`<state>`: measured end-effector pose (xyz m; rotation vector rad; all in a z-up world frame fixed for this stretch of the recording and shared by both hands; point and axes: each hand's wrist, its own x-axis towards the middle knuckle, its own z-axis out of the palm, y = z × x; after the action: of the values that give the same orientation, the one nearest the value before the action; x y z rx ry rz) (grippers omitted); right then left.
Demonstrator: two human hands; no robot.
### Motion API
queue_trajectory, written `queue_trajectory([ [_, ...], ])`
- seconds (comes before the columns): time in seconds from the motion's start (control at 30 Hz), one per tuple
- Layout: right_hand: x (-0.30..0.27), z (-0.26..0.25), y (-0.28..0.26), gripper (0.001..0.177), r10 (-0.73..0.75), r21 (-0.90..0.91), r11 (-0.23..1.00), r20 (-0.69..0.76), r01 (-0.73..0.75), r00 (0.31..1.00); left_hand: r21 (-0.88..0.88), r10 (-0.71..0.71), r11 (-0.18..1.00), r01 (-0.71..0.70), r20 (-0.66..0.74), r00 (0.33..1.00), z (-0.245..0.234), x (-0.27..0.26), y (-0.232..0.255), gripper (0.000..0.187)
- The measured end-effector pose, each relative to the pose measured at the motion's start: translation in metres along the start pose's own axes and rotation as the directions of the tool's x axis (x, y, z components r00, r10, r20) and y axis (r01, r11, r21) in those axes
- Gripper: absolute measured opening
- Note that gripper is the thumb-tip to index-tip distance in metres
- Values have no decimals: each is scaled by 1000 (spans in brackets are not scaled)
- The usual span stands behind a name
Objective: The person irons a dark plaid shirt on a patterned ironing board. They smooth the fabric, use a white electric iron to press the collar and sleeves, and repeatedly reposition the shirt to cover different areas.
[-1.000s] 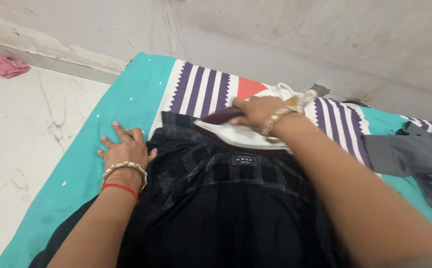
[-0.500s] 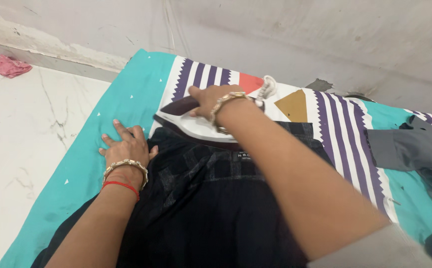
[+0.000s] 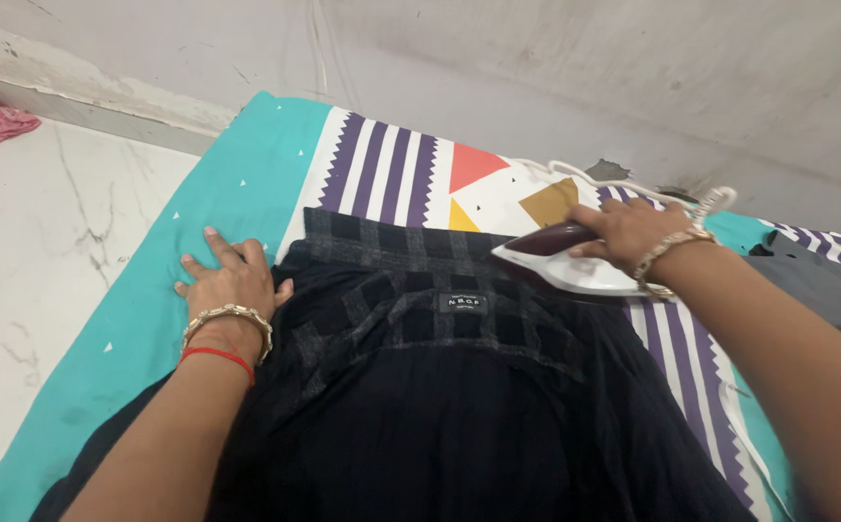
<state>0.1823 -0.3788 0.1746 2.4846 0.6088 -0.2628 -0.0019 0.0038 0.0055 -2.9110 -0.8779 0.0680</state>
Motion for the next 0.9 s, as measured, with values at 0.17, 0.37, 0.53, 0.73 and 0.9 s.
queue_trajectory([
  [0.17, 8, 12, 3, 58, 6, 46, 999, -30, -4, 1000, 18, -8, 1000, 9, -25, 1000, 4, 0, 1, 81],
  [0.37, 26, -16, -47, 57, -120, 127, 982, -151, 140, 981, 12, -4, 1000, 4, -26, 1000, 3, -1, 2, 80],
  [0.53, 43, -67, -125, 54, -148, 204, 964, -136, 174, 980, -15, -6, 1000, 6, 1, 1000, 0, 2, 2, 80],
  [0.73, 54, -117, -200, 58, -272, 226, 917, -247, 329, 930, -9, -4, 1000, 4, 33, 999, 1, 2, 2, 80],
  [0.9, 44, -130, -207, 55, -258, 281, 912, -177, 300, 950, -13, -11, 1000, 11, 43, 999, -4, 1, 3, 82],
])
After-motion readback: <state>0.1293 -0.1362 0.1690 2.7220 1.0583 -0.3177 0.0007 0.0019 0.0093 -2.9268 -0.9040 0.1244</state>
